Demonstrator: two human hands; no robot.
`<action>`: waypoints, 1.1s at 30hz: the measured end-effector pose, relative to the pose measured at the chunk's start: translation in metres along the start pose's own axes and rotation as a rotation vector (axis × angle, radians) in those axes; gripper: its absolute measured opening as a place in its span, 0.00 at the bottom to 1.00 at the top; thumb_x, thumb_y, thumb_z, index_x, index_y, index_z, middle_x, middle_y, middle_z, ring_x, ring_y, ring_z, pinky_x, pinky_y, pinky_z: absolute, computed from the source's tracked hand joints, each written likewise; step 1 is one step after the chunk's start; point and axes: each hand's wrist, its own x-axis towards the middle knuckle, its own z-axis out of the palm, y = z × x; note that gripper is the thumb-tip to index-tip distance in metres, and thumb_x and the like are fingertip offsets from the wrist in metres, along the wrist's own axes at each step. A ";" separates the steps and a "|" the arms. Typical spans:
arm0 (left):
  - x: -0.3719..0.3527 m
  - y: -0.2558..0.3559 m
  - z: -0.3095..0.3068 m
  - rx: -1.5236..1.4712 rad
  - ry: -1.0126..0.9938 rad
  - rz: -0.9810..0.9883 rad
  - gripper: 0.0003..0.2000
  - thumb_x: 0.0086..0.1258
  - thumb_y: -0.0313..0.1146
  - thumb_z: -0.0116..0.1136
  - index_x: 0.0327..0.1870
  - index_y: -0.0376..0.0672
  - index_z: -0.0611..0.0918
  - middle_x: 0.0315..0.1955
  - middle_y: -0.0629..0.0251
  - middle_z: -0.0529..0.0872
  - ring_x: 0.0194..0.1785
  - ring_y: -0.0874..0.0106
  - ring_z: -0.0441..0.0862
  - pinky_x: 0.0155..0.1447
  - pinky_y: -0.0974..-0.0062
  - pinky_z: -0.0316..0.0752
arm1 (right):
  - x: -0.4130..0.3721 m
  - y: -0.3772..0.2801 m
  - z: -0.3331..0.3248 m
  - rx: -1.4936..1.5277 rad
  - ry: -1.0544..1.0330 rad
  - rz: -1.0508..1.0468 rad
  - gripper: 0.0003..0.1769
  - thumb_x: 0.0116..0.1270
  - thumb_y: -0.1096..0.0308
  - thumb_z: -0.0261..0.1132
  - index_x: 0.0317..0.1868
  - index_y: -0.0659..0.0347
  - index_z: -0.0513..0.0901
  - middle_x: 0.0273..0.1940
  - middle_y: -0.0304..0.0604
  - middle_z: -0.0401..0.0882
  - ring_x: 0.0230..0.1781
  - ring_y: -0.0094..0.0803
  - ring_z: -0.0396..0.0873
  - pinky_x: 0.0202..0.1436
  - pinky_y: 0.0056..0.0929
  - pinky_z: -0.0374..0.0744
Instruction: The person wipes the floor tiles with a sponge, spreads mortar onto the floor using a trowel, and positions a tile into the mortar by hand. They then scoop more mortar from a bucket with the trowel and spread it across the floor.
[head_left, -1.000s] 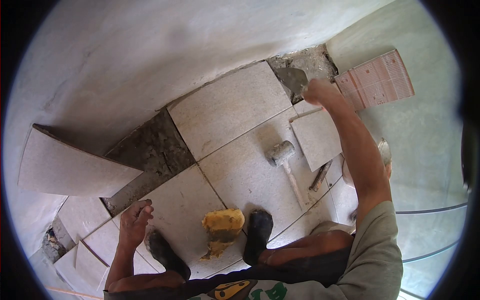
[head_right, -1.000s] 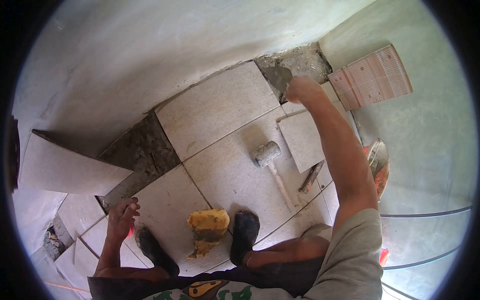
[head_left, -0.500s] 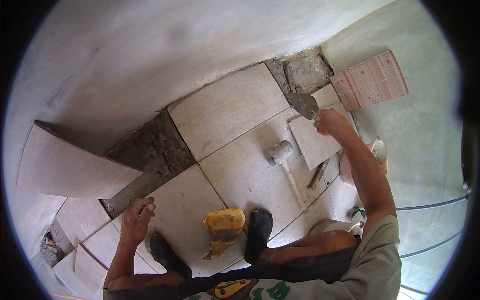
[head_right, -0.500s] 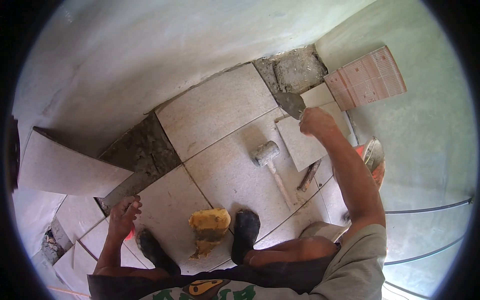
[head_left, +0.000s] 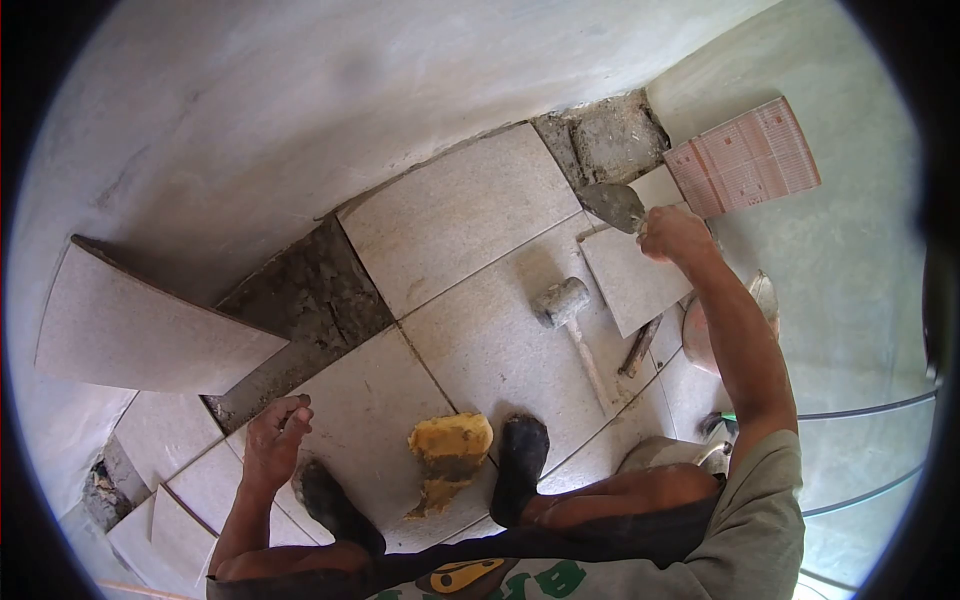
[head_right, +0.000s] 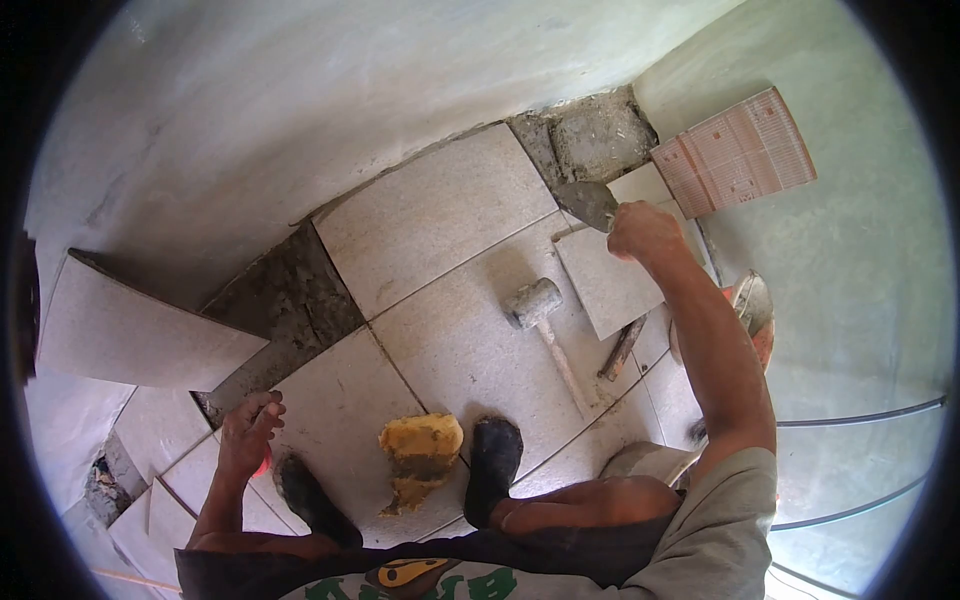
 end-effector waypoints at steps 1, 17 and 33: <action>0.000 0.002 0.001 0.004 0.000 0.001 0.21 0.70 0.46 0.56 0.51 0.35 0.81 0.39 0.60 0.85 0.38 0.72 0.84 0.39 0.75 0.77 | 0.000 0.002 0.001 0.004 -0.001 0.000 0.16 0.49 0.73 0.60 0.41 0.62 0.86 0.42 0.51 0.85 0.45 0.46 0.84 0.46 0.39 0.82; 0.006 0.005 0.012 0.010 -0.044 -0.049 0.23 0.69 0.49 0.57 0.51 0.35 0.81 0.38 0.61 0.85 0.37 0.72 0.84 0.39 0.75 0.77 | 0.026 -0.005 0.061 0.385 0.151 0.024 0.22 0.69 0.53 0.57 0.53 0.61 0.72 0.47 0.59 0.81 0.52 0.53 0.79 0.56 0.48 0.75; 0.010 0.008 0.018 0.023 -0.026 -0.115 0.22 0.69 0.47 0.57 0.51 0.33 0.81 0.38 0.59 0.85 0.36 0.72 0.84 0.37 0.75 0.77 | 0.061 -0.035 0.077 0.442 0.190 -0.048 0.19 0.70 0.54 0.57 0.51 0.61 0.71 0.44 0.59 0.81 0.49 0.56 0.79 0.53 0.51 0.75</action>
